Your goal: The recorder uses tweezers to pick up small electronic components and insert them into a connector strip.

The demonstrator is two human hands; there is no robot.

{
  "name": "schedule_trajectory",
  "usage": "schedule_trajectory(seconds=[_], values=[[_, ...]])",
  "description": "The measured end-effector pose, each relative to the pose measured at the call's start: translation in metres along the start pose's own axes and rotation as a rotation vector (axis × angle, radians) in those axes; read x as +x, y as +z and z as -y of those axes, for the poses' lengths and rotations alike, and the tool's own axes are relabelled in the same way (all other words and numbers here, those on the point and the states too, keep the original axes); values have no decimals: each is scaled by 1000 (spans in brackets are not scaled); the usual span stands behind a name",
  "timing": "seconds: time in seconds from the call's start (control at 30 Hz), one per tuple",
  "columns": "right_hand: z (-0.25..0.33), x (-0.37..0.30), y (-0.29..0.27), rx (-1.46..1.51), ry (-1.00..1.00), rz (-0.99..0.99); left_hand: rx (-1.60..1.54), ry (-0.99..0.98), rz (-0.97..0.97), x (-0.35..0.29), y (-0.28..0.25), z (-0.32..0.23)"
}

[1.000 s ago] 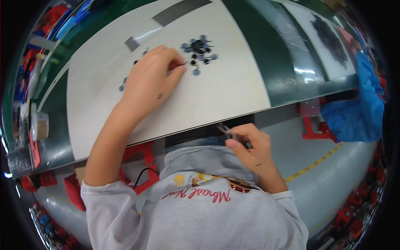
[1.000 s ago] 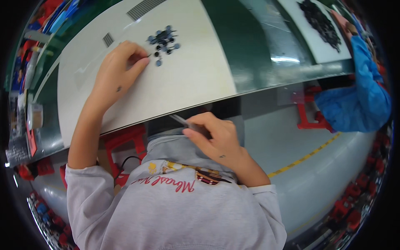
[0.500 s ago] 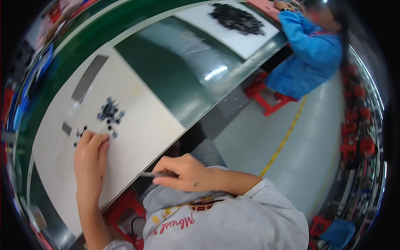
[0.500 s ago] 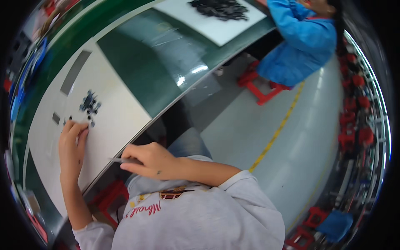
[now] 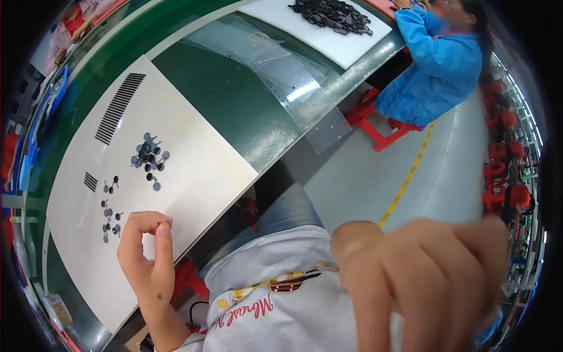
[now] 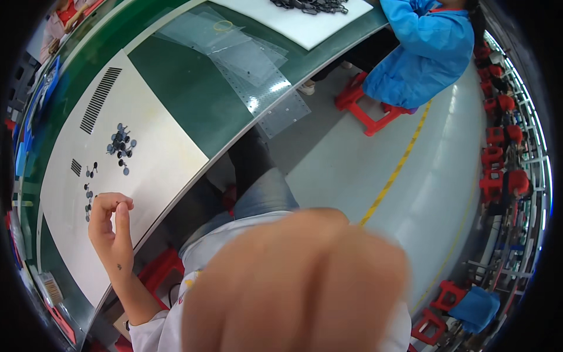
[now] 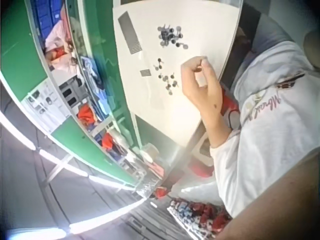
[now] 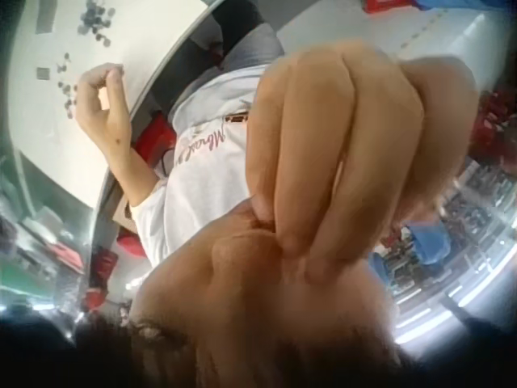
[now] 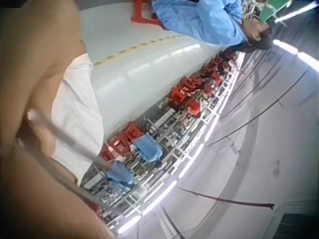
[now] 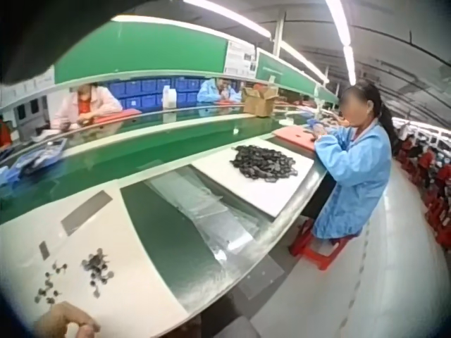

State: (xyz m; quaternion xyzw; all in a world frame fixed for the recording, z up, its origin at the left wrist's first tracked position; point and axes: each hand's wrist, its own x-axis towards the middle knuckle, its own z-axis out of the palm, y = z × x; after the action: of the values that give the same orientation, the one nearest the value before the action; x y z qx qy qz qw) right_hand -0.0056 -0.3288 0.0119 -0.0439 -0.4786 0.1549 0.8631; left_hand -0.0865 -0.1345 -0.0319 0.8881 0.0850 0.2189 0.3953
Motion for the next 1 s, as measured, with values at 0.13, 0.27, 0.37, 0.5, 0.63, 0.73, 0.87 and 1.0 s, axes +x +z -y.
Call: schedule_trajectory(seconds=[0.13,0.27,0.37,0.5,0.63,0.73,0.87,1.0], values=[[-18,4,18,-124,-103,-117,-285,-97,12,-7,13,-17],[-26,3,32,-162,-183,-220,-386,-184,40,-12,8,-18],[-30,7,39,-194,-239,-292,-439,-155,30,-12,7,-16],[-31,6,53,-254,-329,-419,-504,-121,40,-13,9,-14],[-39,14,62,-244,-390,-523,-503,-102,9,-21,0,-14],[-30,-7,35,-221,-218,-440,-647,-237,-78,-20,2,-22],[-34,-61,-6,-522,301,-419,-743,-308,-5,-14,5,-22],[-40,-75,-18,-862,717,-285,-703,-126,76,-11,9,-18]])
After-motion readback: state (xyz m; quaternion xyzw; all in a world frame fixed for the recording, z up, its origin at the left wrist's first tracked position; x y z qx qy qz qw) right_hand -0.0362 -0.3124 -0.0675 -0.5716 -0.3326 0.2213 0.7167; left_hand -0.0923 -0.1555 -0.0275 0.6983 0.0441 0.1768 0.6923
